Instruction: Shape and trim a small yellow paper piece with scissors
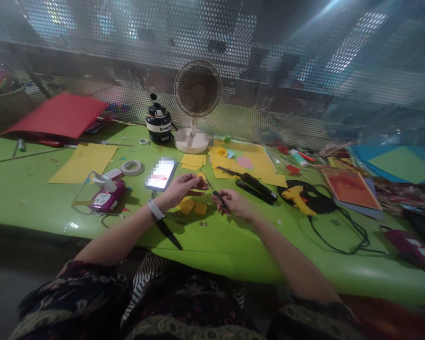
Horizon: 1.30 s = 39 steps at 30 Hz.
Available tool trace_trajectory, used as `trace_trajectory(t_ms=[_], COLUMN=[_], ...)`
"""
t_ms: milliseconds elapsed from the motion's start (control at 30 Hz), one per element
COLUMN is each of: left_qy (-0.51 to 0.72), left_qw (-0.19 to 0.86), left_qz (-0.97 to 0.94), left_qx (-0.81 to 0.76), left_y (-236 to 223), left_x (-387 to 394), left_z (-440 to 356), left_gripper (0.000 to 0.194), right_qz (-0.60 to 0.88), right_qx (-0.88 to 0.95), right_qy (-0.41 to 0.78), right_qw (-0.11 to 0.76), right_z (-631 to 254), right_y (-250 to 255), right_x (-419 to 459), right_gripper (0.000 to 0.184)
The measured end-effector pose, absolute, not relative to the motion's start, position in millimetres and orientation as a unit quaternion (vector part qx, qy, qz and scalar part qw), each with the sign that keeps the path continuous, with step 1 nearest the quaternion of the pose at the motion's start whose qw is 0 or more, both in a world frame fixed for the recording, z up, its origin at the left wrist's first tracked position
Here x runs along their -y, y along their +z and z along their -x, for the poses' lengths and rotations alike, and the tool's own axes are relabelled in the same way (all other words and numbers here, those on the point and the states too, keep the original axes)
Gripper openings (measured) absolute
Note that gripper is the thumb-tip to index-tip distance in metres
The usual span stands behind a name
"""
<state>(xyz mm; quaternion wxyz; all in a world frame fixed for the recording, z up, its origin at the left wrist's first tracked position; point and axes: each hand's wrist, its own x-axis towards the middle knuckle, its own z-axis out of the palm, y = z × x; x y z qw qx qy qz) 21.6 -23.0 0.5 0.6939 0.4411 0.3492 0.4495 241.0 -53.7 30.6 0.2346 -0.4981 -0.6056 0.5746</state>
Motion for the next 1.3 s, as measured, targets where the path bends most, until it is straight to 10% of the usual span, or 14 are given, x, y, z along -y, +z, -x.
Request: trace_trajectory(t_ms=[1300], left_qy=[0.445], left_qw=[0.684], left_qz=[-0.451], left_qx=[-0.361], left_y=[-3.8], left_x=[18.8], left_z=[-17.8], left_gripper=[0.027], right_qz=[0.503], right_qx=[0.614], right_qy=[0.564], right_qw=[0.228], right_z=[-242.6], right_y=[32.4], right_x=[52.5], right_gripper=[0.046])
